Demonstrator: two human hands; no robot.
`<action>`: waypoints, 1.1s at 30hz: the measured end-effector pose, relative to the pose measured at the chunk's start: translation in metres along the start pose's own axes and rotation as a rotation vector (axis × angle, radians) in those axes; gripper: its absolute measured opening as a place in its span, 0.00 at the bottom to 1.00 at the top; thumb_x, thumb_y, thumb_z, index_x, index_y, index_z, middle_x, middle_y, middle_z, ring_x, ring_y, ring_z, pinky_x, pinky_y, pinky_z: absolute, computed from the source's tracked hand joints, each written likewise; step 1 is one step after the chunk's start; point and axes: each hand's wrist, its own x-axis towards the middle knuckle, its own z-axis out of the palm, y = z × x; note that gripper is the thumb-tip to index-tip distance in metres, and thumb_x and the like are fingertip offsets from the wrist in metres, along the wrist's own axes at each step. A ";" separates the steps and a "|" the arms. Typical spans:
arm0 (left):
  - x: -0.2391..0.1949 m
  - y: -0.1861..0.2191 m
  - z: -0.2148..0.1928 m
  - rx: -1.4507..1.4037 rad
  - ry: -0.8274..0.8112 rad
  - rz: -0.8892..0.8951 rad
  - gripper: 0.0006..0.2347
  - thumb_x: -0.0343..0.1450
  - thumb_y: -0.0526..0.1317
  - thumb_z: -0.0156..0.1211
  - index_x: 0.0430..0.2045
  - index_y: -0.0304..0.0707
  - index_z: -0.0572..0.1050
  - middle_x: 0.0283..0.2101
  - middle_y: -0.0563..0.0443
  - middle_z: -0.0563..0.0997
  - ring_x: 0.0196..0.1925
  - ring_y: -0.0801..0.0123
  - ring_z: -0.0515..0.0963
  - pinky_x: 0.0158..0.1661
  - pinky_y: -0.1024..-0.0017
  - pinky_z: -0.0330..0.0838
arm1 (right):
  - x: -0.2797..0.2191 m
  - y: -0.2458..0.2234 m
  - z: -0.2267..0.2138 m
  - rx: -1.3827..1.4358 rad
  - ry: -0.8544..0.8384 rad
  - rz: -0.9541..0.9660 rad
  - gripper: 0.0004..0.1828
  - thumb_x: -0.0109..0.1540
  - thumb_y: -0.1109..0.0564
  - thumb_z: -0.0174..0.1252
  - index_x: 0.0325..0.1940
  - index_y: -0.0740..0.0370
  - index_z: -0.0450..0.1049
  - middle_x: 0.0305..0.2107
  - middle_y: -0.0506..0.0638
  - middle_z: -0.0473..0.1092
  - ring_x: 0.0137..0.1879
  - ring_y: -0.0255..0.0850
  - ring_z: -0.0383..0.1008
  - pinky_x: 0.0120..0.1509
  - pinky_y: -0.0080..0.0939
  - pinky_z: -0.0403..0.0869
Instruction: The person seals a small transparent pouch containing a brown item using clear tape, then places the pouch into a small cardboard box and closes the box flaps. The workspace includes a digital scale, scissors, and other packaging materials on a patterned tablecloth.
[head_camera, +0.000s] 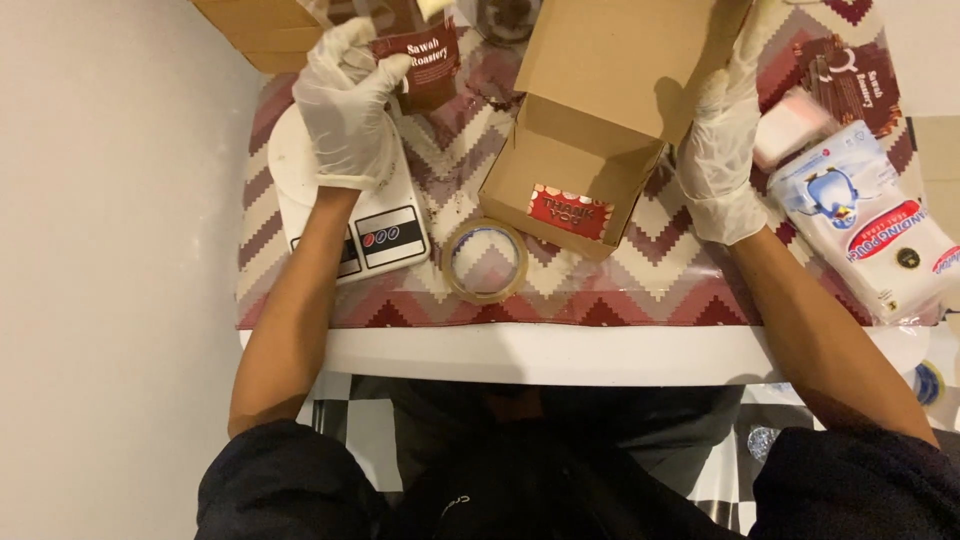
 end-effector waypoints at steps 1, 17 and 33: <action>0.000 0.002 0.003 -0.294 -0.025 -0.015 0.14 0.65 0.32 0.71 0.43 0.35 0.77 0.37 0.50 0.83 0.34 0.70 0.81 0.40 0.72 0.80 | 0.002 -0.008 0.001 0.088 -0.032 0.010 0.33 0.81 0.34 0.40 0.86 0.38 0.38 0.83 0.41 0.36 0.91 0.42 0.34 0.97 0.49 0.35; -0.046 0.052 0.028 -0.383 -0.161 0.100 0.10 0.67 0.34 0.76 0.26 0.41 0.75 0.38 0.55 0.80 0.43 0.71 0.79 0.46 0.73 0.77 | 0.012 -0.047 0.012 0.386 -0.101 0.036 0.45 0.73 0.36 0.54 0.83 0.59 0.41 0.81 0.53 0.39 0.89 0.45 0.35 0.96 0.50 0.37; -0.060 0.052 0.060 -0.341 -0.385 0.128 0.20 0.72 0.27 0.72 0.57 0.46 0.76 0.46 0.60 0.77 0.45 0.78 0.74 0.48 0.87 0.73 | 0.009 -0.029 0.000 0.162 -0.134 0.141 0.29 0.77 0.43 0.45 0.78 0.58 0.53 0.75 0.52 0.50 0.83 0.46 0.44 0.88 0.48 0.43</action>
